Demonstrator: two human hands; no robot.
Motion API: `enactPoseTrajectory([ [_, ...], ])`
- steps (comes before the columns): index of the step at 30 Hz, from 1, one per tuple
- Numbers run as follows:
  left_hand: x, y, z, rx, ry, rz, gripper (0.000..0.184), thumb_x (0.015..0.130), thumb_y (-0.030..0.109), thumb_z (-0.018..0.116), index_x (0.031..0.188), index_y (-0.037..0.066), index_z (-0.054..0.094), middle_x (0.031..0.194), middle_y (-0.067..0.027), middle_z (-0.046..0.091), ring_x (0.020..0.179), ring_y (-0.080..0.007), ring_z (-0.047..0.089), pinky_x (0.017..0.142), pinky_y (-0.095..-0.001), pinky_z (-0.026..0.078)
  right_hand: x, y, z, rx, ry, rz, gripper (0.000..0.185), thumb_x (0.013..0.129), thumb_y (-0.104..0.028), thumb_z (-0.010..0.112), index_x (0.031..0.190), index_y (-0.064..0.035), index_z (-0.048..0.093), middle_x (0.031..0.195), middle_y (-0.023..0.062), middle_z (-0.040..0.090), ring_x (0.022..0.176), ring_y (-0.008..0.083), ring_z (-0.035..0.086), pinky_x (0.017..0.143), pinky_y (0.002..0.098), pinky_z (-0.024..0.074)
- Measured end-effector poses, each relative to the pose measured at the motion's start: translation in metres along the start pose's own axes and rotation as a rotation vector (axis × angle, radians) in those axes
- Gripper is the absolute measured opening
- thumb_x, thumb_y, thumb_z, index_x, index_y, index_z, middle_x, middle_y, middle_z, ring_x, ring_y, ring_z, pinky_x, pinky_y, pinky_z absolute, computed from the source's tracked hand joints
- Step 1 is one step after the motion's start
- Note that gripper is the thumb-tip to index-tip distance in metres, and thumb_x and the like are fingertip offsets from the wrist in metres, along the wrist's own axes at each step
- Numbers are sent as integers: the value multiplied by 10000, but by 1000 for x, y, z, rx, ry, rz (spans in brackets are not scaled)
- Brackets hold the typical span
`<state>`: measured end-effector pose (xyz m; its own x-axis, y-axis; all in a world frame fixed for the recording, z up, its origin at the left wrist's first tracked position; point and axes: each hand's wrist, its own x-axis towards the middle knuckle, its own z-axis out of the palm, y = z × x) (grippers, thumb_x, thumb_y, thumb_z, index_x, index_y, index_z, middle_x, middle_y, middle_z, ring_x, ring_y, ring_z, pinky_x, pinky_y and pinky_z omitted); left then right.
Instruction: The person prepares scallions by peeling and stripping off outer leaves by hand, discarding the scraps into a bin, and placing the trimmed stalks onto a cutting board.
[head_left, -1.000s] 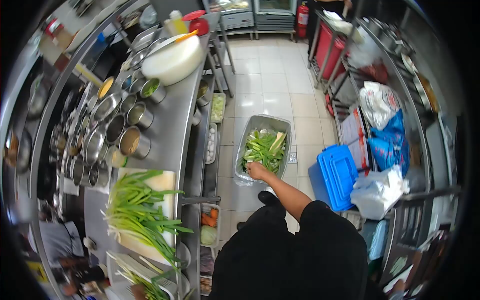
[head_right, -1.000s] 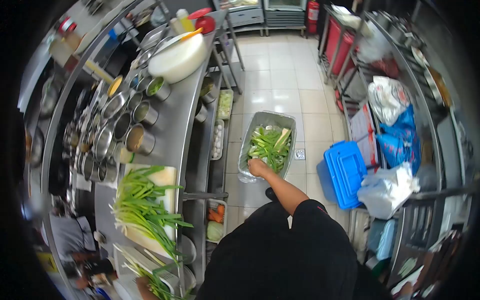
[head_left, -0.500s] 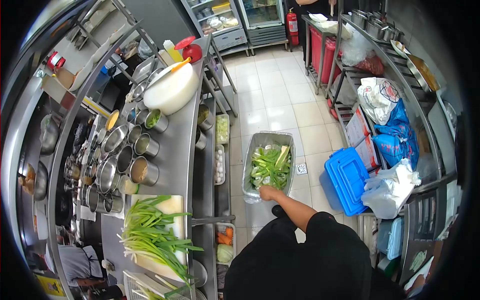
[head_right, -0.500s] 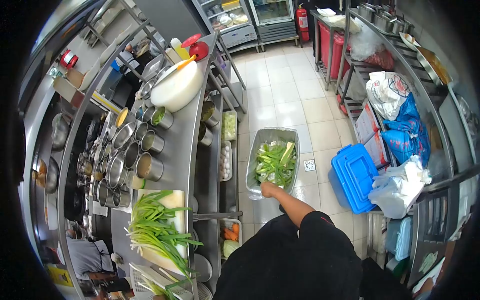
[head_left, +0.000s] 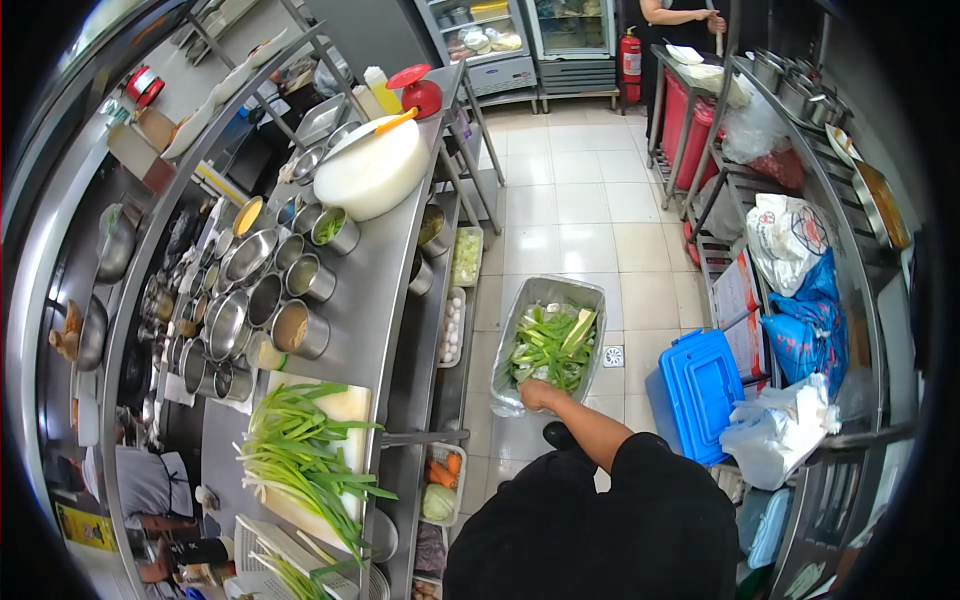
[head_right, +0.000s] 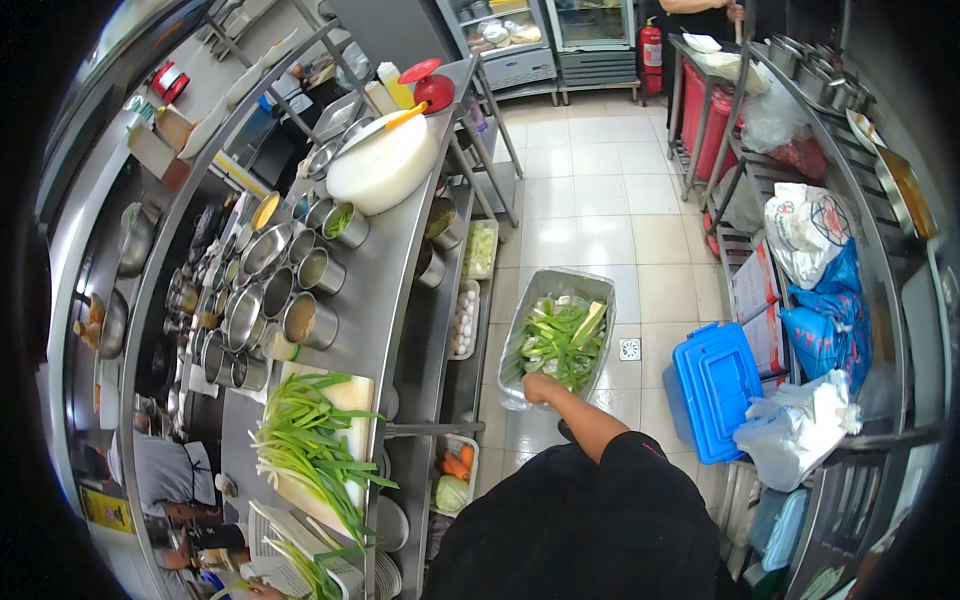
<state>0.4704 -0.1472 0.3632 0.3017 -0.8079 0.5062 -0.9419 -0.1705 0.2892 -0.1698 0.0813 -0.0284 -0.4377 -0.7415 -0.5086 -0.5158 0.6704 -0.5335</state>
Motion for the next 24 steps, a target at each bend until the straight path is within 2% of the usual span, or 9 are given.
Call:
enactPoseTrajectory([
  [7,-58,100,-75,-241,326,268,397,948,234,516,1145,-109,473,1073,-282,514,952,-408,505,881,-455,396,22,0,0,-65,-25,-193,213,720,-105,521,739,61,653,805,273,626,789,410,625,721,462,492],
  [8,-57,103,-82,-122,371,324,436,930,261,554,1158,-100,465,1091,-272,514,933,-390,514,851,-437,419,22,-2,-4,-74,-38,-206,213,720,-105,521,739,61,653,805,273,626,789,410,625,721,462,492],
  [9,-25,70,-63,-464,370,327,340,974,193,447,1182,-74,487,1036,-143,604,843,-242,580,689,-326,468,23,-5,-8,-65,-47,-208,210,734,-123,520,744,44,647,801,267,624,782,410,619,720,464,489],
  [10,-43,107,-89,-455,272,307,384,1007,203,378,1302,-42,375,1186,-150,532,991,-227,545,814,-320,440,25,-8,-13,-56,-55,-212,208,748,-142,519,748,26,642,797,260,623,775,409,614,720,467,486],
  [12,-54,155,-116,-445,363,528,331,1001,170,390,1200,-66,510,1254,-159,489,1046,-217,527,898,-322,414,14,-19,-34,0,46,-324,197,756,-152,521,765,10,632,786,252,616,766,407,608,709,470,484],
  [13,-51,170,-119,-662,303,501,318,991,169,401,1193,-67,469,1231,-125,496,939,-153,528,725,-270,443,12,-26,-41,75,158,-418,187,764,-163,522,781,-6,623,775,245,609,757,405,602,699,472,481],
  [15,-54,200,-127,-608,168,613,348,982,153,405,1261,-52,444,1199,-111,520,914,-149,529,741,-239,428,17,-37,-52,213,184,-426,176,795,-154,511,864,-30,615,813,228,610,769,399,597,708,452,483],
  [17,-95,291,-132,-1039,-94,458,366,955,112,437,1296,-22,427,1017,-65,611,817,-103,525,735,-232,426,4,-60,-81,390,240,-510,189,824,-94,489,955,-41,615,847,187,628,759,344,613,707,403,496],
  [24,-159,412,-12,-1416,-951,450,454,932,68,491,1353,28,327,1038,-114,597,863,-161,590,695,-259,481,-47,-134,-162,1083,141,-568,223,874,19,435,1032,-10,590,869,47,602,748,91,580,672,232,489],
])
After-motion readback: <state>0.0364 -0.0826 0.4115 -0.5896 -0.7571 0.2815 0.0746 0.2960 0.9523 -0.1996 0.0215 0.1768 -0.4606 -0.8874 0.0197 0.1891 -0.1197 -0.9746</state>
